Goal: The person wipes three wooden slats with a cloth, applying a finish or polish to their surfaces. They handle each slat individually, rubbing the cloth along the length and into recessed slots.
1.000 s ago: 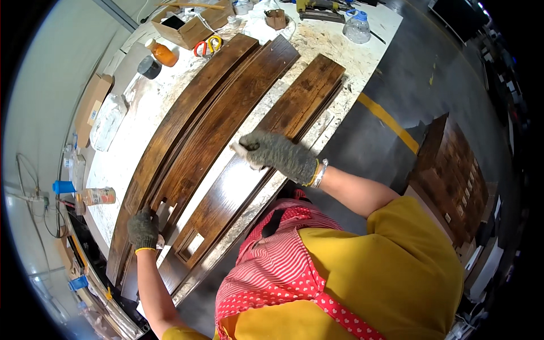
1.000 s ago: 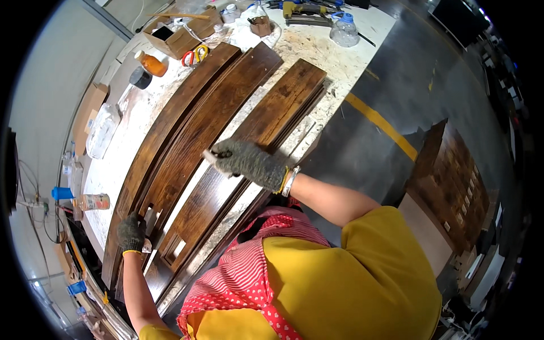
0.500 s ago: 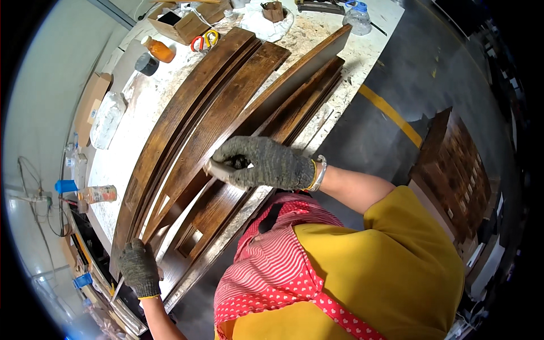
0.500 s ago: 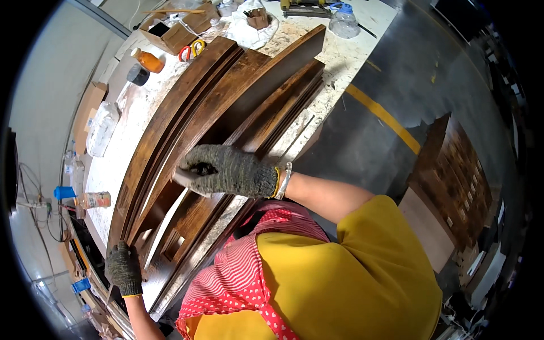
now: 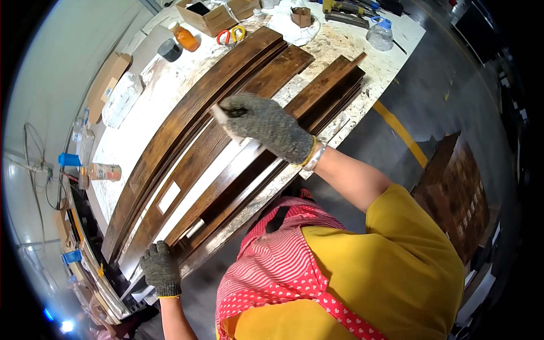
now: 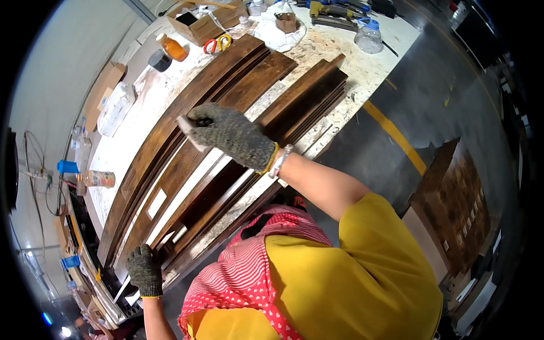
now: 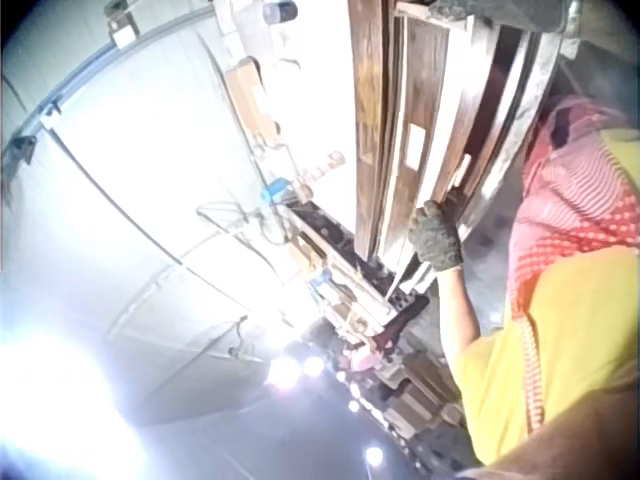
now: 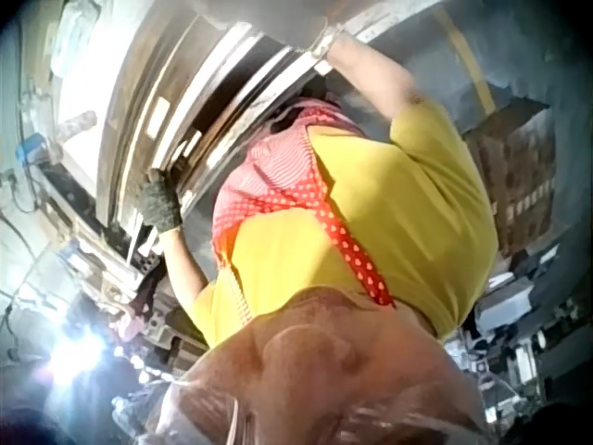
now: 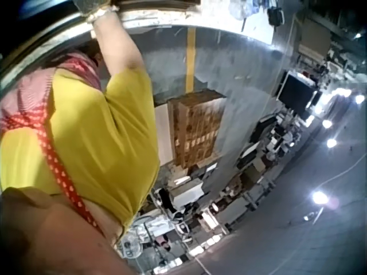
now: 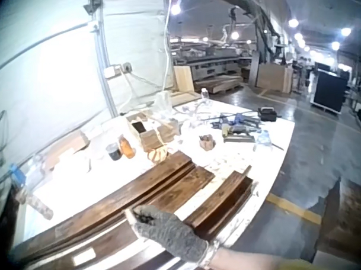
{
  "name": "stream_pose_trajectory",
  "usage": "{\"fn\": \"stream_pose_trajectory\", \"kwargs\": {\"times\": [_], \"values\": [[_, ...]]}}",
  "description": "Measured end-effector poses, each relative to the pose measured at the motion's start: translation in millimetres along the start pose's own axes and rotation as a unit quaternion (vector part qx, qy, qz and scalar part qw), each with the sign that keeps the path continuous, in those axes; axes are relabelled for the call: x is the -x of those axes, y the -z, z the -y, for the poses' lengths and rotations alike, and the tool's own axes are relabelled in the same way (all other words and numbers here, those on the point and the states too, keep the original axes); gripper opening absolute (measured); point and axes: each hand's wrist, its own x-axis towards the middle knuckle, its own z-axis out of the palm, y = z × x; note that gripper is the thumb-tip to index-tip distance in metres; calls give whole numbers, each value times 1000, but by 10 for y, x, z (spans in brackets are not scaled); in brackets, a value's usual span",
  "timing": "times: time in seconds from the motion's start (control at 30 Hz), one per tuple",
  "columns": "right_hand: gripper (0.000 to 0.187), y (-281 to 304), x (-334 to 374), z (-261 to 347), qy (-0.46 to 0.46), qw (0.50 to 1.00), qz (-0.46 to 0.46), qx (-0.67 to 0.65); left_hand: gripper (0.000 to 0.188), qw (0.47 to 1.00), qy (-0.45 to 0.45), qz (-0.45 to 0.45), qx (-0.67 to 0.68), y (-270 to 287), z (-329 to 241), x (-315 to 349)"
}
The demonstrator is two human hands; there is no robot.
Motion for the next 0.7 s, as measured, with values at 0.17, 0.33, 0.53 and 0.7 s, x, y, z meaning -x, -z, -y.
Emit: {"fn": "stream_pose_trajectory", "kwargs": {"times": [0.17, 0.33, 0.53, 0.7], "values": [[44, -32, 247, -28, -3, 998, -4, -63, 16, 1000, 1, 6, 3, -8, -72, 219], [43, -195, 334, -287, -76, 997, -31, -3, 14, 995, -69, 32, 68, -105, -282, 479], [42, -110, 264, -507, -154, 985, -39, -63, 14, 995, -24, 18, 98, -329, -334, 462], [43, -112, 108, -677, -109, 993, -45, -22, 34, 982, -41, 53, 179, -233, -199, 326]]}}
